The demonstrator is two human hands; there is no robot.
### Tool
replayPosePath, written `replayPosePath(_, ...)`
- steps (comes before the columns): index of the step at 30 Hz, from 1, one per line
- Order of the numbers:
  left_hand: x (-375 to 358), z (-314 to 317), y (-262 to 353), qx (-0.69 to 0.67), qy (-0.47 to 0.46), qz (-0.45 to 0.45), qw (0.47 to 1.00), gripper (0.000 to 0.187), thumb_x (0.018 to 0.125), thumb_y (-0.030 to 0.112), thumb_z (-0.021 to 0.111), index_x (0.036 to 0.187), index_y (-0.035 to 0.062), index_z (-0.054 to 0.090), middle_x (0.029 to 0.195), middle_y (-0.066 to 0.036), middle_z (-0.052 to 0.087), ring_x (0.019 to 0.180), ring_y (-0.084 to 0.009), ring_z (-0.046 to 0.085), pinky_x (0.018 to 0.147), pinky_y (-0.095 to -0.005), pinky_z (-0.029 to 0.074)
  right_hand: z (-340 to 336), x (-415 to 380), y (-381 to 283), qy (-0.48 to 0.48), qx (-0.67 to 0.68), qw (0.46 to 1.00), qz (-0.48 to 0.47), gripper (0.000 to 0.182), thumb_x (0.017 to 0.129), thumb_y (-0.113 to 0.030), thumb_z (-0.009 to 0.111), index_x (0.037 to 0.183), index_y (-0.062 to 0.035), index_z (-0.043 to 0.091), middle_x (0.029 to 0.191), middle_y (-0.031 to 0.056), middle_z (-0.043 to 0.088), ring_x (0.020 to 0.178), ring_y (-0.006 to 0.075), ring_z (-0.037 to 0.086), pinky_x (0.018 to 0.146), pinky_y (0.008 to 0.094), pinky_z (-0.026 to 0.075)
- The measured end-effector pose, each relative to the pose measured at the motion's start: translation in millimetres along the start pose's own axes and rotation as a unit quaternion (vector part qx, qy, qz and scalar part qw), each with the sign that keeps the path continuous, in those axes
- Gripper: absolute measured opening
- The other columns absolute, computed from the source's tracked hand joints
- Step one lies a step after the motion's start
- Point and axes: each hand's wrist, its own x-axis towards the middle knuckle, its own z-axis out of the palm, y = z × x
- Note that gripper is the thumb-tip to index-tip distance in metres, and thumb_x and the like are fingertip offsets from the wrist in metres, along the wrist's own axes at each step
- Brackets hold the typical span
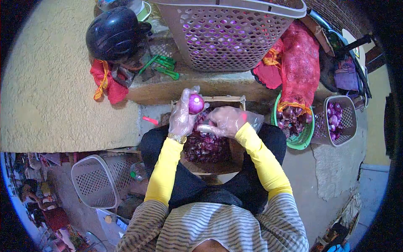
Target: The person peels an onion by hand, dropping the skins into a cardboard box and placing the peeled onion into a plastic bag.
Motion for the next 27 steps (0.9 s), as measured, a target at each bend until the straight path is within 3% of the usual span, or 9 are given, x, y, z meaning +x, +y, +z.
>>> replayPosePath(2,1,-11,-5,0.006,-0.002,-0.004,1.000,0.048,0.104,0.043,0.050,0.133,0.0051,0.053,0.133,-0.010,0.057,0.113,-0.0238,0.060,0.098,-0.0416,0.055,-5,-2,-2,-0.032,-0.012,0.999,-0.002,0.065,0.085,-0.071,0.057,0.079,-0.0083,0.070,0.077,0.0162,0.068,0.074,0.0373,0.067,0.067,0.0490,0.052)
replayPosePath(4,-1,-23,-11,0.488,-0.063,0.290,0.821,0.046,0.103,0.040,0.053,0.133,0.0049,0.050,0.136,-0.012,0.053,0.118,-0.0258,0.056,0.099,-0.0473,0.055,-9,-2,-2,-0.023,-0.018,1.000,-0.003,0.065,0.085,-0.071,0.057,0.081,-0.0085,0.071,0.076,0.0162,0.068,0.073,0.0370,0.067,0.067,0.0492,0.052)
replayPosePath(5,2,-27,-14,0.488,-0.062,0.290,0.821,0.046,0.103,0.040,0.053,0.133,0.0049,0.050,0.136,-0.012,0.053,0.118,-0.0258,0.056,0.099,-0.0473,0.055,-10,-3,-1,-0.014,-0.023,1.000,-0.003,0.064,0.085,-0.071,0.057,0.083,-0.0086,0.071,0.076,0.0163,0.067,0.073,0.0367,0.067,0.068,0.0494,0.052)
replayPosePath(6,2,-13,-5,0.202,-0.036,0.131,0.970,0.046,0.103,0.037,0.055,0.134,0.0045,0.049,0.135,-0.013,0.052,0.120,-0.0262,0.055,0.099,-0.0494,0.055,-10,-3,0,-0.014,-0.024,1.000,-0.003,0.064,0.085,-0.071,0.057,0.083,-0.0086,0.071,0.076,0.0163,0.067,0.073,0.0367,0.067,0.068,0.0494,0.052)
replayPosePath(7,3,-4,0,-0.109,-0.006,-0.045,0.993,0.046,0.102,0.035,0.057,0.134,0.0041,0.048,0.135,-0.014,0.050,0.122,-0.0266,0.053,0.099,-0.0516,0.055,-8,-3,2,0.021,-0.039,0.999,0.002,0.064,0.086,-0.071,0.057,0.085,-0.0089,0.072,0.076,0.0162,0.067,0.073,0.0367,0.067,0.068,0.0497,0.052)
replayPosePath(20,-6,0,4,-0.037,0.052,-0.056,0.996,0.064,0.102,0.053,0.048,0.132,-0.0033,0.051,0.117,-0.017,0.060,0.097,-0.0251,0.066,0.083,-0.0426,0.063,-13,1,10,0.030,-0.015,0.996,0.078,0.073,0.074,-0.079,0.063,0.080,-0.0063,0.071,0.076,0.0186,0.068,0.075,0.0381,0.068,0.068,0.0491,0.052)
replayPosePath(22,-10,-11,-1,0.237,-0.148,0.126,0.952,0.067,0.103,0.048,0.047,0.146,-0.0021,0.036,0.134,-0.019,0.056,0.111,-0.0301,0.063,0.097,-0.0435,0.055,-11,2,12,0.070,0.022,0.993,0.094,0.078,0.071,-0.082,0.064,0.077,-0.0046,0.071,0.075,0.0200,0.068,0.073,0.0397,0.068,0.069,0.0501,0.053)
replayPosePath(25,-10,-6,-3,0.282,-0.210,0.200,0.914,0.070,0.104,0.053,0.039,0.146,-0.0034,0.038,0.138,-0.019,0.055,0.116,-0.0289,0.062,0.102,-0.0408,0.051,-12,4,10,0.065,0.042,0.991,0.110,0.079,0.067,-0.081,0.069,0.082,-0.0030,0.072,0.078,0.0196,0.070,0.075,0.0386,0.069,0.071,0.0487,0.054)
replayPosePath(27,-3,3,3,0.126,-0.154,0.037,0.979,0.068,0.105,0.052,0.037,0.144,-0.0031,0.043,0.139,-0.018,0.055,0.117,-0.0279,0.061,0.105,-0.0394,0.049,-14,3,7,0.104,0.089,0.985,0.108,0.078,0.067,-0.079,0.070,0.088,-0.0037,0.073,0.081,0.0186,0.071,0.078,0.0380,0.070,0.073,0.0483,0.055)
